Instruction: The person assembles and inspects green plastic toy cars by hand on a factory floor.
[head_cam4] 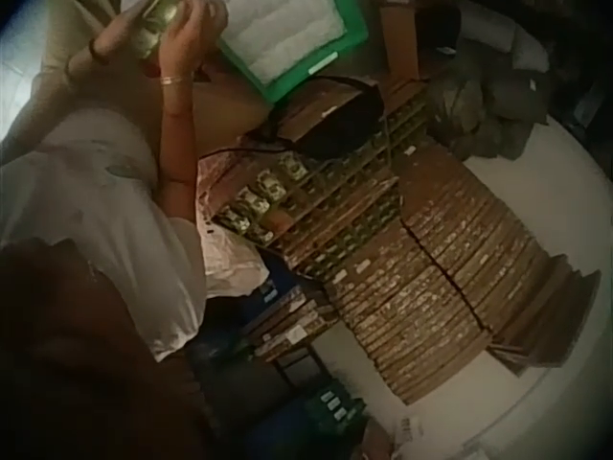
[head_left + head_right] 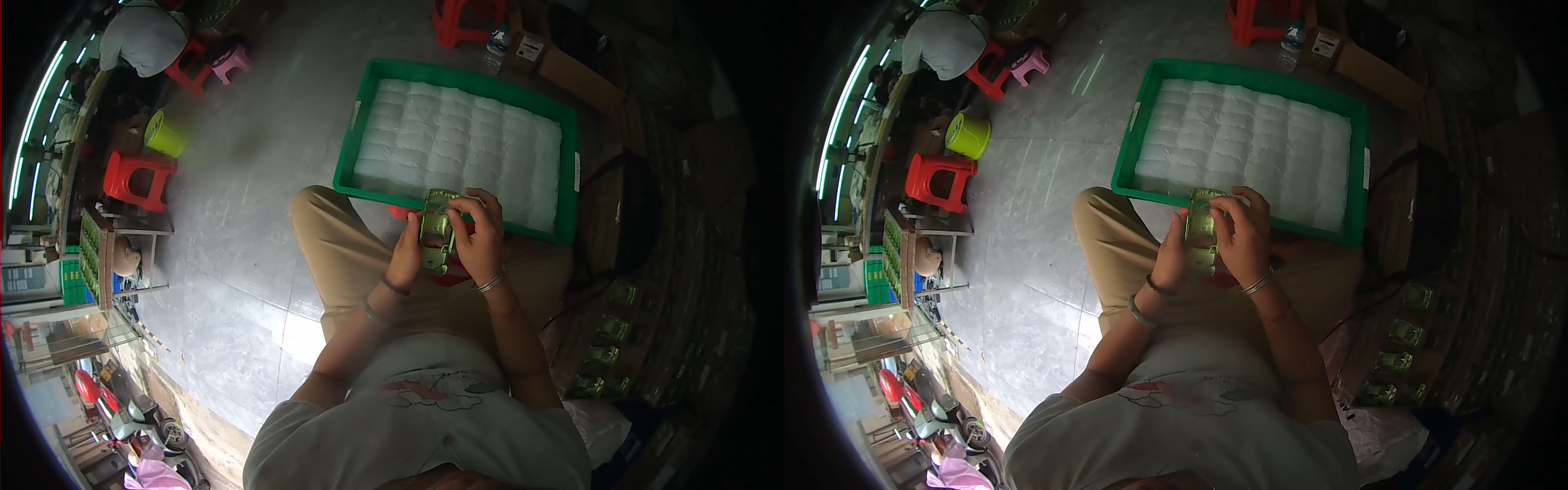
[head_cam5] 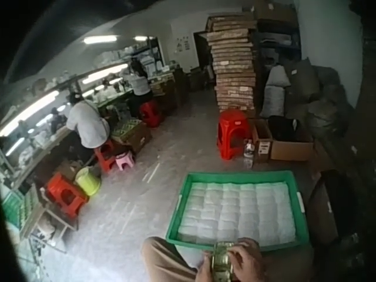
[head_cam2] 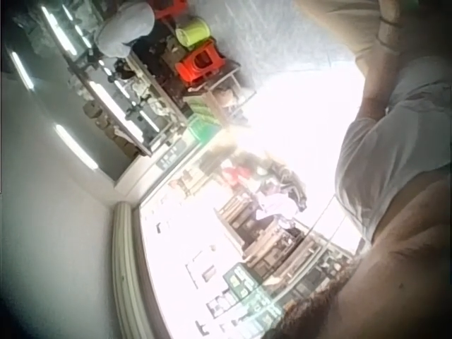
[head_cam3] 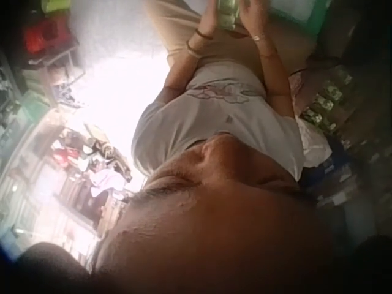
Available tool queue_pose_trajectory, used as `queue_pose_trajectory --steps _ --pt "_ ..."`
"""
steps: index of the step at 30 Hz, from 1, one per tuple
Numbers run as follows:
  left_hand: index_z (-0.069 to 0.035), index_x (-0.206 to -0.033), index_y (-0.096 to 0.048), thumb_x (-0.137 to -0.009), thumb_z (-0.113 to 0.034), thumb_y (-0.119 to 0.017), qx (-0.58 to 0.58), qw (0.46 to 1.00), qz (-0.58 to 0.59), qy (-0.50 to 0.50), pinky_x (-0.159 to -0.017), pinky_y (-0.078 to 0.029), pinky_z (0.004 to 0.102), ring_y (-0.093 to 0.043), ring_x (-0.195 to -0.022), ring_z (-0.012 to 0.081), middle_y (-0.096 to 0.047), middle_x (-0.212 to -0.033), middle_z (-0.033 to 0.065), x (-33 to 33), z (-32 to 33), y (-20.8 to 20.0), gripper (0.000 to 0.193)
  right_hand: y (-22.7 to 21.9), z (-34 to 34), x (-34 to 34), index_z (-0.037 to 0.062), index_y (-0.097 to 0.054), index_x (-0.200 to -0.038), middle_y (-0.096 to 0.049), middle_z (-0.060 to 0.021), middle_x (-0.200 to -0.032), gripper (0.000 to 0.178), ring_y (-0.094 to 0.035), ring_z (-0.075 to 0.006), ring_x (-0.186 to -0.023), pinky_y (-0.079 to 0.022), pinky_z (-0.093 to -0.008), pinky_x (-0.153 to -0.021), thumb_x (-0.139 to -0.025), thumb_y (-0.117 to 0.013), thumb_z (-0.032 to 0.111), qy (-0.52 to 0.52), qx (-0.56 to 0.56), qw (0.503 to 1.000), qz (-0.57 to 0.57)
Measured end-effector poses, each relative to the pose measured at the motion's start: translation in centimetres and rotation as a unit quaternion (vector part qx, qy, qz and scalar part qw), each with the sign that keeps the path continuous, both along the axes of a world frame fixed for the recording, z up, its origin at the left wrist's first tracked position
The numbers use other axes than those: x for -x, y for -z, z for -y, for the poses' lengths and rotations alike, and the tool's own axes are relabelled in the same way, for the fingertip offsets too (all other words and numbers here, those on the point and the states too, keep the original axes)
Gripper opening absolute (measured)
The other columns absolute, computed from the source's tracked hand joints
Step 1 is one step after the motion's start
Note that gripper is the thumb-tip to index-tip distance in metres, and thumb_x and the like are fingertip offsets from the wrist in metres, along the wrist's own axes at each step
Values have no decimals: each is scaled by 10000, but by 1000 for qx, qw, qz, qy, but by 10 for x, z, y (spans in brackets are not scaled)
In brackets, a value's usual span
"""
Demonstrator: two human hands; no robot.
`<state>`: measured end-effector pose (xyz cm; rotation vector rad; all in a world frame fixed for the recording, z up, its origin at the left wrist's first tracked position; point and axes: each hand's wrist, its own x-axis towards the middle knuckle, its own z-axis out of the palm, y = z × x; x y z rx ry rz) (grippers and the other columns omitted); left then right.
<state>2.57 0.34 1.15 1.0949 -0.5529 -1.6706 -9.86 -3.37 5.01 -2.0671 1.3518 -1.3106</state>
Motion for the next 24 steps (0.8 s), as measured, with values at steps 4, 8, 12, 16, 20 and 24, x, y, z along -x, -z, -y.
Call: queue_pose_trajectory --steps 4,8,12,16,20,24 --pt "-27 -1157 -428 -914 -486 -217 7 1000 -15 -1 -641 -488 260 -589 -701 152 -566 -894 86 1 0 -5 561 9 6 5 15 -551 -900 -536 -103 -970 141 -606 -202 -805 -458 -289 -701 -763 -585 6 -72 -75 995 10" --pt "-22 -1151 -428 -906 -501 -229 -7 1000 13 -7 -601 -494 274 -591 -660 174 -562 -886 89 2 1 -10 573 15 17 9 4 -537 -909 -538 -102 -960 152 -618 -203 -803 -461 -287 -705 -763 -576 -8 -111 -117 986 39" --pt "-19 -1139 -437 -907 -495 -235 -20 999 27 -6 -573 -494 282 -586 -630 182 -561 -874 90 0 -1 0 567 13 18 6 0 -537 -920 -545 -100 -954 167 -609 -213 -829 -457 -287 -723 -757 -572 -14 -134 -193 972 20" --pt "-11 -1110 -470 -920 -466 -220 2 999 52 -15 -609 -474 257 -568 -663 148 -565 -847 80 1 1 4 553 11 18 0 10 -576 -886 -542 -101 -936 147 -548 -258 -945 -426 -334 -790 -740 -583 0 -93 -13 991 -94" --pt "-4 -1090 -490 -927 -450 -218 20 997 68 -19 -625 -451 242 -552 -674 126 -568 -824 67 1 1 6 548 10 11 -7 30 -598 -854 -539 -102 -948 131 -503 -281 -986 -400 -362 -829 -724 -595 15 -57 25 994 -92" --pt "1 -1084 -493 -927 -429 -254 19 996 88 -13 -620 -439 240 -540 -661 120 -568 -820 58 1 0 2 516 16 10 -7 67 -585 -874 -526 -102 -990 162 -532 -299 -884 -425 -374 -780 -716 -605 45 -19 -13 993 -116"
